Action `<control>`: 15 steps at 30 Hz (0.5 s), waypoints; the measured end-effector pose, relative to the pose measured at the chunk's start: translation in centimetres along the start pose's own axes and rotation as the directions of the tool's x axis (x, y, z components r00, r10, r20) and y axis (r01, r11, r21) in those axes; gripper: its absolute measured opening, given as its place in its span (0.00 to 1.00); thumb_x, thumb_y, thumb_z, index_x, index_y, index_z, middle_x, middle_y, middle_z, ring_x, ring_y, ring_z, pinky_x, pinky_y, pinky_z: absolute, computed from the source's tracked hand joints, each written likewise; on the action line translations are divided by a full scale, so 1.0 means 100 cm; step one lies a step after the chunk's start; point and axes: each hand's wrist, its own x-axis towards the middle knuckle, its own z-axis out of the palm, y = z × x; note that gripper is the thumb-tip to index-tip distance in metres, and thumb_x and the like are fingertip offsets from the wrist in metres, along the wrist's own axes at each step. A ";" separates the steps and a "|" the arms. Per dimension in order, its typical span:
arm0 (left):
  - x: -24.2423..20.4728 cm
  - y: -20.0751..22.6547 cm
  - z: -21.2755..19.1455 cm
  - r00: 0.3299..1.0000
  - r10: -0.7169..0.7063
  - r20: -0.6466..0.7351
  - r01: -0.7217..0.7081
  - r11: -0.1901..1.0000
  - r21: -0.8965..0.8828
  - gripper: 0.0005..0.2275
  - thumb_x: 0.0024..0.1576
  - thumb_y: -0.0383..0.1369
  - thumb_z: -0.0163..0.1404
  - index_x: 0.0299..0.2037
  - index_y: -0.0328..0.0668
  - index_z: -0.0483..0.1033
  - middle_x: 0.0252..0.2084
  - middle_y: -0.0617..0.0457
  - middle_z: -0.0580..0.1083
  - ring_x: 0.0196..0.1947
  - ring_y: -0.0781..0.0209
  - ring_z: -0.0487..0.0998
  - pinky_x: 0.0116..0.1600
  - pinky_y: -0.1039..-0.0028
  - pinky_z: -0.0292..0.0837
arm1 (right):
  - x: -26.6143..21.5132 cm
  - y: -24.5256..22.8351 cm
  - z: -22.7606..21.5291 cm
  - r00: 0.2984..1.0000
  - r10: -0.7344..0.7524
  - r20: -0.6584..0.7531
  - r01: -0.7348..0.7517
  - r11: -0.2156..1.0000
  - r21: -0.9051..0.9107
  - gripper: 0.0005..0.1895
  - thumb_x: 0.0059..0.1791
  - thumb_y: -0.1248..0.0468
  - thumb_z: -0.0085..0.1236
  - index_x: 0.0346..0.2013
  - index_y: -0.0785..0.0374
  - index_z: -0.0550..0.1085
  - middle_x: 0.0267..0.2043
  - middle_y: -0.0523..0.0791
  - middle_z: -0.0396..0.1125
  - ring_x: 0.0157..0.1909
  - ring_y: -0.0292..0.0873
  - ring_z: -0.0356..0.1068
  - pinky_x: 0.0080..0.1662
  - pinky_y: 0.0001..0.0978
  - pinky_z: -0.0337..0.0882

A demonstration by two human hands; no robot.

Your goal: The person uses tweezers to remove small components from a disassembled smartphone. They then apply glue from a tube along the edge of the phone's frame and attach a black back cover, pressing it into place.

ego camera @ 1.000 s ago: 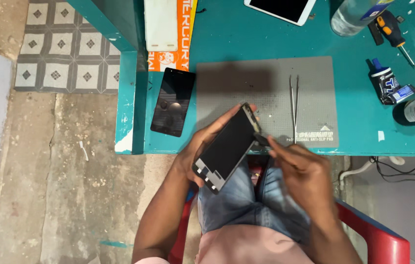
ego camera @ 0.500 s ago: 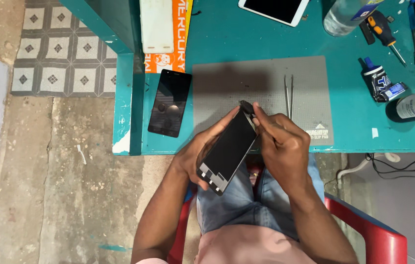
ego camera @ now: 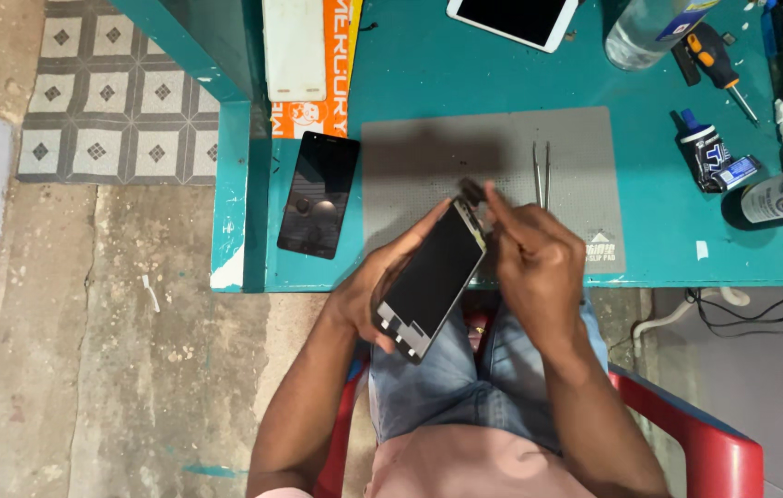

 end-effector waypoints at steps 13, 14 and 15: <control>-0.001 -0.002 -0.005 0.999 0.008 -0.032 -0.007 0.999 0.043 0.71 0.33 0.55 0.75 0.80 0.26 0.36 0.79 0.39 0.54 0.76 0.57 0.61 0.80 0.70 0.53 | -0.012 0.010 -0.027 0.983 0.055 0.176 -0.046 0.997 -0.056 0.23 0.48 0.79 0.58 0.55 0.57 0.79 0.35 0.48 0.75 0.27 0.40 0.72 0.31 0.33 0.70; 0.001 -0.001 -0.003 0.997 0.051 -0.051 -0.050 0.998 0.029 0.71 0.33 0.55 0.75 0.79 0.26 0.37 0.81 0.41 0.51 0.76 0.58 0.59 0.79 0.71 0.52 | -0.013 0.011 -0.032 0.971 0.100 0.217 -0.085 0.993 -0.078 0.24 0.47 0.79 0.57 0.54 0.56 0.79 0.34 0.48 0.75 0.25 0.40 0.72 0.29 0.33 0.70; 0.000 -0.001 0.000 0.993 0.086 -0.074 -0.086 0.996 0.012 0.70 0.33 0.55 0.75 0.79 0.26 0.38 0.82 0.43 0.48 0.76 0.60 0.57 0.79 0.72 0.51 | -0.014 0.012 -0.036 0.971 0.080 0.225 -0.068 0.996 -0.058 0.24 0.47 0.79 0.57 0.54 0.56 0.79 0.34 0.48 0.75 0.27 0.40 0.72 0.31 0.33 0.70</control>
